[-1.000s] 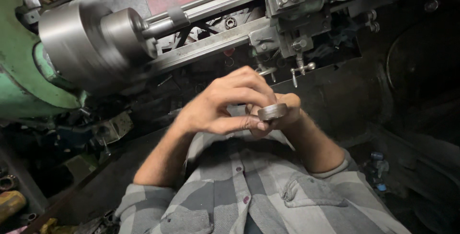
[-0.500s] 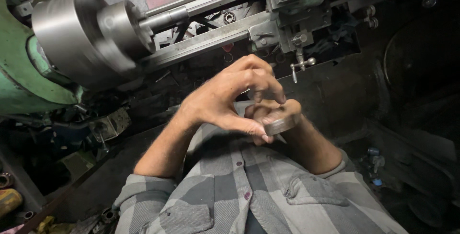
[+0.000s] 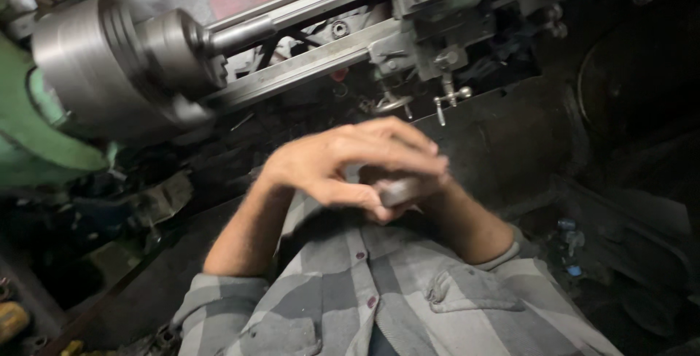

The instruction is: The person works at a metal lathe, turning the handwheel and moving the carriage to position a cylindrical workpiece in the chuck. They remove a small metal part, handle and turn it over in their hands, wipe it with a cloth, and reposition it on the machine while adjusting the lathe controls.

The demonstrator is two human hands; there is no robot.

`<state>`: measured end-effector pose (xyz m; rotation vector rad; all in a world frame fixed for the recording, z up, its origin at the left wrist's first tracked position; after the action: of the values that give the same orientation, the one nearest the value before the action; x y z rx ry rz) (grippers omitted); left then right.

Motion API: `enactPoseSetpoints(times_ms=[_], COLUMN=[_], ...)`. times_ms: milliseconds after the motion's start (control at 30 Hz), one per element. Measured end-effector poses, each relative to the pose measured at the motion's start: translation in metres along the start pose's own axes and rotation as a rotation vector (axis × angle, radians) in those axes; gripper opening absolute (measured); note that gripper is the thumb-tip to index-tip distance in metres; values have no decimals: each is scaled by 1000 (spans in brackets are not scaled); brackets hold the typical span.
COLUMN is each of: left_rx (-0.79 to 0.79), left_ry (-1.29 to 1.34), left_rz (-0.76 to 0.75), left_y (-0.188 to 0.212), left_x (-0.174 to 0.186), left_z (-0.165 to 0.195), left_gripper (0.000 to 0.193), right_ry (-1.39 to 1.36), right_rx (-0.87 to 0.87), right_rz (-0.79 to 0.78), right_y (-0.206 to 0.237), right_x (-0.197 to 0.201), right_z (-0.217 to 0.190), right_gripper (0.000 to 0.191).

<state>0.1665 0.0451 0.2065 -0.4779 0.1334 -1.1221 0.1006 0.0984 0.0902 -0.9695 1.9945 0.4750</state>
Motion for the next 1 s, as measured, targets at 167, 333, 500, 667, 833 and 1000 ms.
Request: enactPoseSetpoints(times_ms=[167,333,500,667,833,1000], left_rx=[1,34,719,974,1162,874], left_ry=[367,898,541,194,56,47], left_rz=[247,755,857,733,752,774], left_y=[27,99,152,147,144,121], left_x=[14,11,-36,-66,-48,-22], left_z=[-25,-63,-131,-143,-128,-107], left_gripper=[44,57,55,64,77,70], right_ry=[206,733,927,1155,1172,1291], right_rx=[-299,52,197,140,529,732], right_rz=[80,863,1601,1565,1696,1604], right_y=[20,104,194,182,210,282], right_x=[-9,80,227,277,236,95], right_z=[-17,-133,-191,-171,-216,-291], right_gripper=[31,26,24,25,24,16])
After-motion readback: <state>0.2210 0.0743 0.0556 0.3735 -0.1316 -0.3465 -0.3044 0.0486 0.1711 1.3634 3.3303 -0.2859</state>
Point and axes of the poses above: each hand's wrist, its own y-axis away from the middle knuckle, its own x-axis out of the back of the hand, z = x × y, the point moved 8 cm from there along -y, towards the middle knuckle, and after that the axes turned 9 degrees about -y, right-handed, at the moved point
